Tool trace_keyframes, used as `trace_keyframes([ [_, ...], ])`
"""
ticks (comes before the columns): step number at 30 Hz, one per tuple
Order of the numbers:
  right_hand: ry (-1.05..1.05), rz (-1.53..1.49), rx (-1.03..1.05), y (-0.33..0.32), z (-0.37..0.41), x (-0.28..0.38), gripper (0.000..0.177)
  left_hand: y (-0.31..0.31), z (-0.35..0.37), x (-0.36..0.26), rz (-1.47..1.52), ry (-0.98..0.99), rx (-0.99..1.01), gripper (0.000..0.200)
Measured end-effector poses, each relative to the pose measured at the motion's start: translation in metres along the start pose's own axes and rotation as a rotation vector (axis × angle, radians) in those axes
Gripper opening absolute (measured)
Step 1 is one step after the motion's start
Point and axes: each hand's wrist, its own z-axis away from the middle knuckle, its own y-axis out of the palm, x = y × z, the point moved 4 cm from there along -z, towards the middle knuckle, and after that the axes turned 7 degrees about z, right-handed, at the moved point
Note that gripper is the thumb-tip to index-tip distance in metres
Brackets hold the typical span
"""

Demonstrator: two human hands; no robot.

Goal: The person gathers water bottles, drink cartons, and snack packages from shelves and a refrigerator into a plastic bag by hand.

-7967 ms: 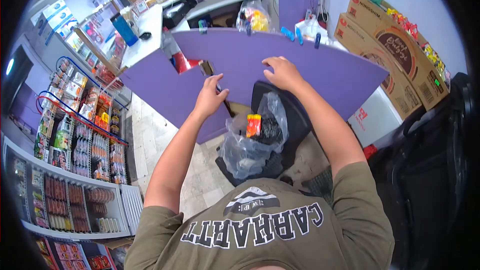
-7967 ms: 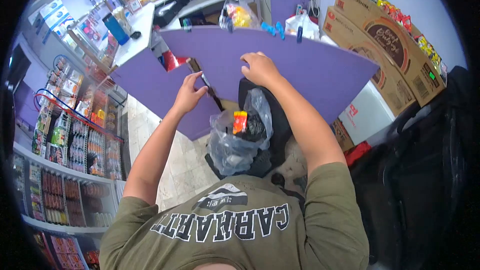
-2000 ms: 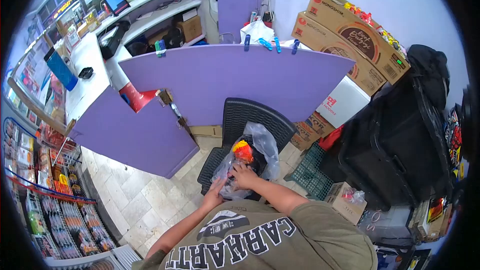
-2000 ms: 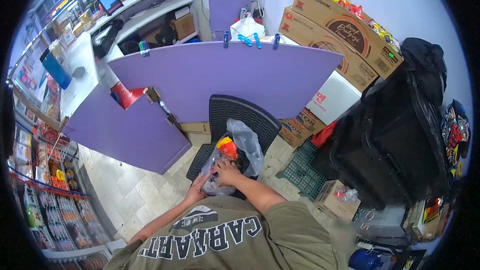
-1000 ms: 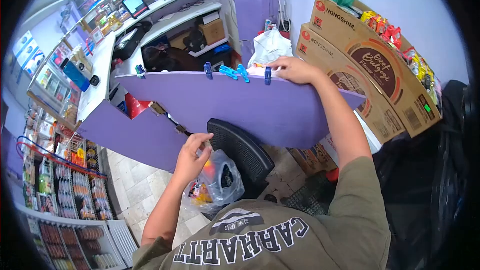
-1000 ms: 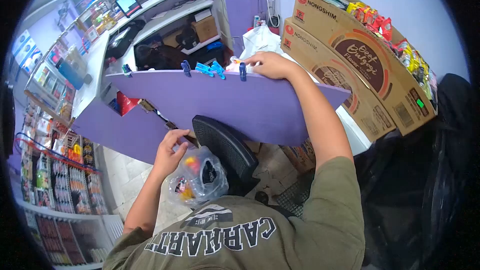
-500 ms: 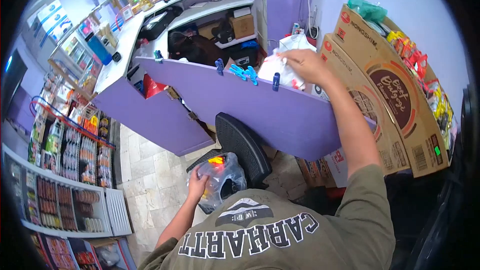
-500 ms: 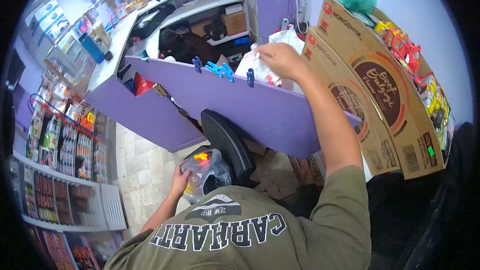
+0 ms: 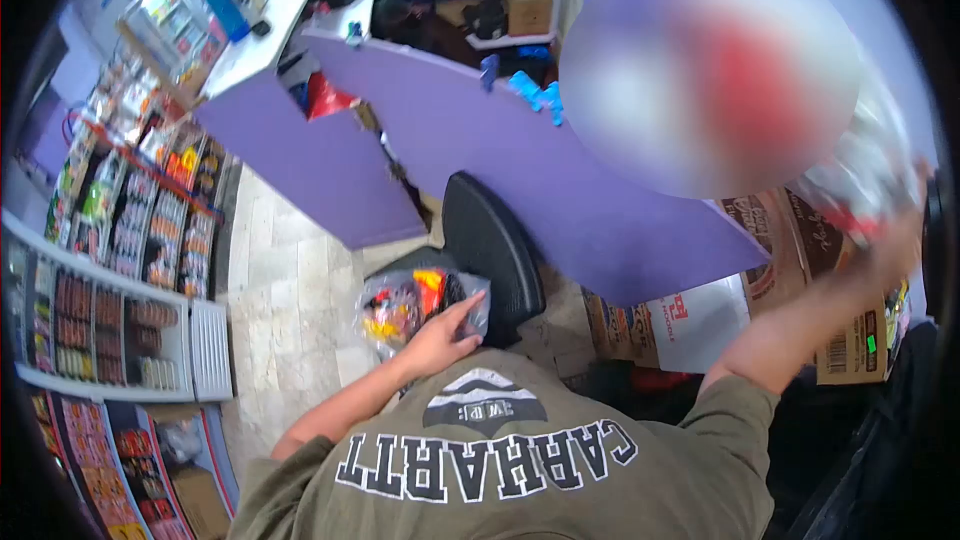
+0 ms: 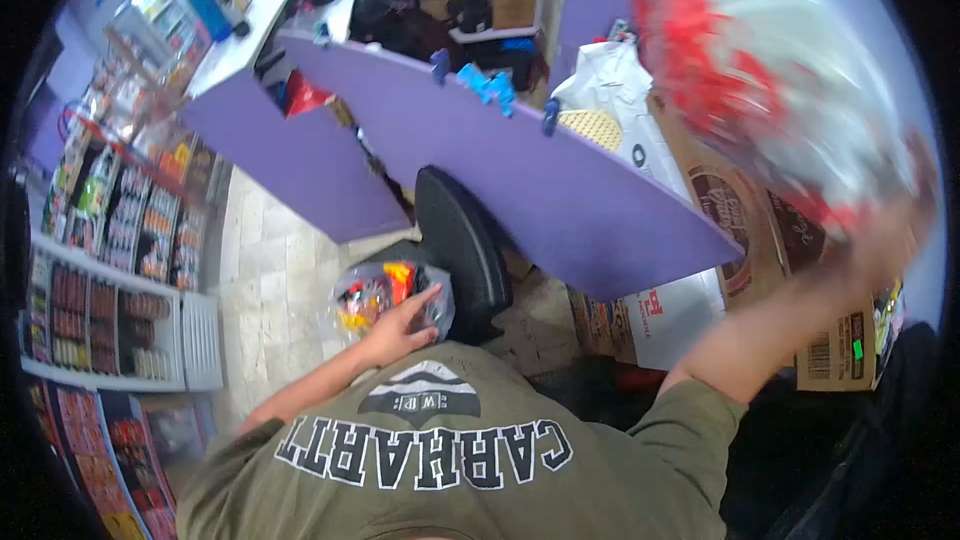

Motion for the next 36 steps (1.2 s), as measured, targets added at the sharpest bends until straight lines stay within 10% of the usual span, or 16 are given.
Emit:
trace_keyframes([
  [1,0.807,-0.148,-0.048,-0.025,0.043,-0.045,0.038,0.002,-0.002,0.003,-0.065,0.077,0.024,0.071],
  [2,0.456,0.425,-0.177,-0.045,-0.015,0.039,0.041,0.003,-0.003,0.000,-0.127,0.118,0.064,0.075],
  [5,0.573,0.112,-0.032,-0.038,0.058,0.017,0.038,0.010,-0.001,0.002,-0.107,0.159,0.153,0.076],
  [11,1.048,-0.317,0.124,-0.021,0.002,0.273,0.032,0.017,0.027,0.029,-0.105,0.223,0.305,0.073],
  [15,0.922,-0.688,0.470,0.026,0.023,0.401,0.026,0.009,0.048,0.029,-0.241,0.303,0.481,0.065],
  [17,1.281,-1.141,0.596,0.049,0.055,0.465,0.028,-0.003,0.075,0.032,-0.212,0.297,0.452,0.058],
  [21,0.235,-0.772,1.320,0.055,0.077,0.558,0.063,0.009,0.097,0.078,-0.251,0.429,0.472,0.063],
  [27,-0.388,-0.476,1.727,0.046,0.138,0.605,0.062,-0.005,0.128,0.064,-0.538,0.545,0.572,0.052],
  [36,-0.293,-0.340,1.751,0.045,0.199,0.598,0.044,-0.047,0.148,0.054,-0.440,0.787,0.142,0.034],
])
